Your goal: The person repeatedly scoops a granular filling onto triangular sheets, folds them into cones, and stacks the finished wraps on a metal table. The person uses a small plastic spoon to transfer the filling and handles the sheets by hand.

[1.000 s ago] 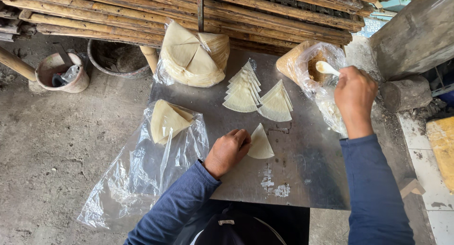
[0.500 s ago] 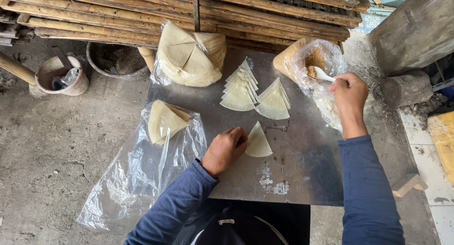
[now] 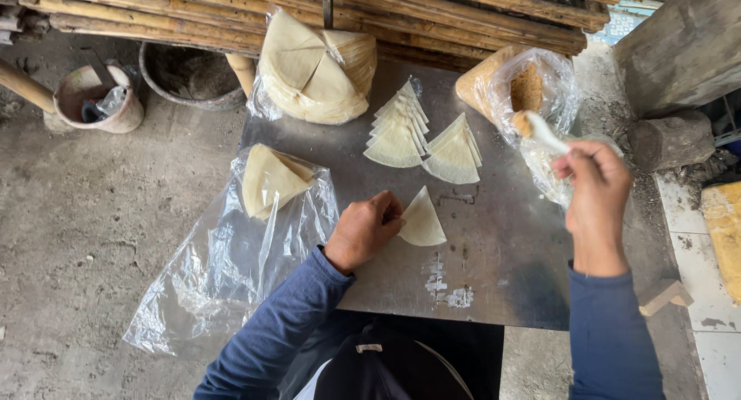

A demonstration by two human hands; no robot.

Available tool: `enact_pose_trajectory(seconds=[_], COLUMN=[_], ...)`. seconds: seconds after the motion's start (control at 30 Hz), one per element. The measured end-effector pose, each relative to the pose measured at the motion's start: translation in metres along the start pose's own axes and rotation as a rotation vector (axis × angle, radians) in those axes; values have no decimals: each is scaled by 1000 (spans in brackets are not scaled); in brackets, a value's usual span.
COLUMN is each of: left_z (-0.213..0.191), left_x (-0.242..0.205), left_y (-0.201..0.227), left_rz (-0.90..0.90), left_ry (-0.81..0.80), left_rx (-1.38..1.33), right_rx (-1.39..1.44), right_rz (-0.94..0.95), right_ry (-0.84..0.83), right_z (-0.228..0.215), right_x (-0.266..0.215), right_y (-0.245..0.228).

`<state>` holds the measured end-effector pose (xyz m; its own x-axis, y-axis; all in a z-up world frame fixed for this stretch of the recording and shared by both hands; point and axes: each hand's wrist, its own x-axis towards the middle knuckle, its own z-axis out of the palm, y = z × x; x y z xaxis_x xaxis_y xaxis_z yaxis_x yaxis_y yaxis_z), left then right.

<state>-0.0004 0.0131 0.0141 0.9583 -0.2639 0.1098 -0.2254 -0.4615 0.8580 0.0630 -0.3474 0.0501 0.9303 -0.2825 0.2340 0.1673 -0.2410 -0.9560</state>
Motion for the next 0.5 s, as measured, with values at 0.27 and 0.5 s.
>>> enact_pose_trajectory(seconds=[0.27,0.5], left_z=[-1,-1], left_x=[0,0], left_y=[-4,-3], left_rz=[15,19], left_ry=[-4,11], left_rx=[1,10], right_rx=[-117,-377], right_rz=[68,-132], right_ry=[-385,-413], right_z=[45,60], right_x=[-99,-122], right_y=[18,3])
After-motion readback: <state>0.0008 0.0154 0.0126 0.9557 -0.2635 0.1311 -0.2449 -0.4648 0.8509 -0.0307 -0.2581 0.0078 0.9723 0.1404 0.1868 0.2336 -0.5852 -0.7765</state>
